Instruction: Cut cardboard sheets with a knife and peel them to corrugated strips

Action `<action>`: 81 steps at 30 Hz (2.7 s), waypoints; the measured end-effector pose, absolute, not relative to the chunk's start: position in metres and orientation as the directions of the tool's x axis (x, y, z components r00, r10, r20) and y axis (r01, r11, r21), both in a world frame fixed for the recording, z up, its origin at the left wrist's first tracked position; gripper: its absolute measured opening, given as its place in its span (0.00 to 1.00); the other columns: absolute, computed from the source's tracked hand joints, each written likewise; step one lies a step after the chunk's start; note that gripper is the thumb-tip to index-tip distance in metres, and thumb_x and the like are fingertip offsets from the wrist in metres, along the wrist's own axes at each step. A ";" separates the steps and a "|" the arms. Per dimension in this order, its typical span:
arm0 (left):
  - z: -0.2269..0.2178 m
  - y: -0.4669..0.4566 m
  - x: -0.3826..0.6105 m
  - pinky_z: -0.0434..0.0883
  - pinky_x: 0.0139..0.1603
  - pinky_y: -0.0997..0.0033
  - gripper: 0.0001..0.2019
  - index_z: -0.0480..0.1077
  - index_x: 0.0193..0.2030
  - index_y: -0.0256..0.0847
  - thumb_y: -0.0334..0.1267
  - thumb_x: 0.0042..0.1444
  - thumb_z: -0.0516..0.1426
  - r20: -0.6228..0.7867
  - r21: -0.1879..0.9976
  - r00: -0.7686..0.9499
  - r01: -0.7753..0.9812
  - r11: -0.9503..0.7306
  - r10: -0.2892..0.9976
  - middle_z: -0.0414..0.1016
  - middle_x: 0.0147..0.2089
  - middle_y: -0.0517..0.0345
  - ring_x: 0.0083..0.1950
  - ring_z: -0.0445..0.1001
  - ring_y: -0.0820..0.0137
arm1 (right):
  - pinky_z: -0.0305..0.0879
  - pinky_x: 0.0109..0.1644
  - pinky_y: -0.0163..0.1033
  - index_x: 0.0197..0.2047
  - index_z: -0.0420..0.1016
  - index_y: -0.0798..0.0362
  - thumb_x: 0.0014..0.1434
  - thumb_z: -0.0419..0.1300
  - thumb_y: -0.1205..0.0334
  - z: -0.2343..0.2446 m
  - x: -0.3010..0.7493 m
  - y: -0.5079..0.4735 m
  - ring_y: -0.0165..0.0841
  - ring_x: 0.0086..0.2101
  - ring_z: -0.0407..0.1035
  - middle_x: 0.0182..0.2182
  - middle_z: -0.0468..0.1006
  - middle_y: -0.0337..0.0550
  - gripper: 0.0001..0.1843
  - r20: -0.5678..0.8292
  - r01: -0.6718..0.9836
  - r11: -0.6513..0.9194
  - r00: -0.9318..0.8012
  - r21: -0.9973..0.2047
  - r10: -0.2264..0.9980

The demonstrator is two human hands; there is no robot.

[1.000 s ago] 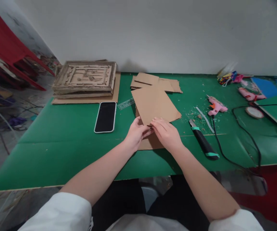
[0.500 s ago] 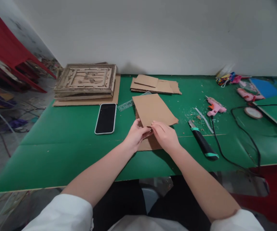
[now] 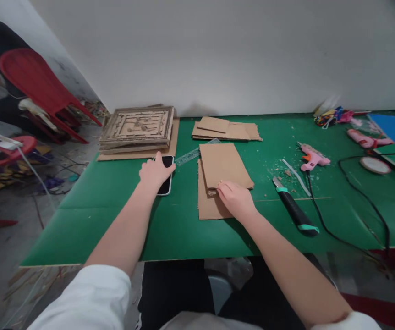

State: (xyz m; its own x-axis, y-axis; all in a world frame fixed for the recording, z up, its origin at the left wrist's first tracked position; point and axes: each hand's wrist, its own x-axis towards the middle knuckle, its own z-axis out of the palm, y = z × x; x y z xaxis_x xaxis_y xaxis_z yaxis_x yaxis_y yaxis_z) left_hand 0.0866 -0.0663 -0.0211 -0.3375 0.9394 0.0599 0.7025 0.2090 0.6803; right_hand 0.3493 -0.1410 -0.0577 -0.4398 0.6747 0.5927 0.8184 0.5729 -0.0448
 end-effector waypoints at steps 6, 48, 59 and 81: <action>-0.035 -0.057 0.105 0.48 0.55 0.49 0.29 0.57 0.49 0.31 0.36 0.40 0.62 0.113 0.715 -0.339 0.680 0.161 0.934 0.61 0.52 0.40 0.62 0.38 0.40 | 0.65 0.33 0.34 0.33 0.73 0.56 0.57 0.52 0.69 -0.057 0.350 -0.142 0.32 0.34 0.72 0.33 0.77 0.47 0.08 0.576 0.817 0.575 -0.455 -0.032 0.679; -0.039 -0.132 0.213 0.71 0.43 0.65 0.18 0.65 0.41 0.37 0.21 0.40 0.56 -0.330 0.806 0.222 -0.440 0.396 0.918 0.73 0.41 0.53 0.35 0.73 0.73 | 0.66 0.38 0.33 0.34 0.72 0.55 0.60 0.50 0.65 -0.048 0.346 -0.145 0.30 0.36 0.72 0.35 0.78 0.44 0.09 0.610 0.824 0.536 -0.334 -0.180 0.718; -0.036 -0.131 0.210 0.71 0.40 0.73 0.20 0.65 0.44 0.39 0.22 0.42 0.57 -0.324 0.802 0.197 -0.462 0.379 0.926 0.72 0.44 0.54 0.38 0.73 0.73 | 0.63 0.53 0.39 0.36 0.73 0.56 0.58 0.53 0.69 -0.046 0.357 -0.138 0.33 0.45 0.69 0.39 0.77 0.45 0.07 0.694 0.774 0.627 -0.401 -0.094 0.598; -0.036 -0.131 0.208 0.71 0.44 0.71 0.14 0.68 0.38 0.38 0.21 0.43 0.56 -0.411 0.710 0.223 -0.531 0.464 0.884 0.74 0.36 0.58 0.35 0.73 0.76 | 0.66 0.45 0.37 0.40 0.71 0.59 0.59 0.48 0.71 -0.051 0.355 -0.139 0.34 0.41 0.68 0.39 0.75 0.50 0.11 0.640 0.805 0.593 -0.452 -0.008 0.621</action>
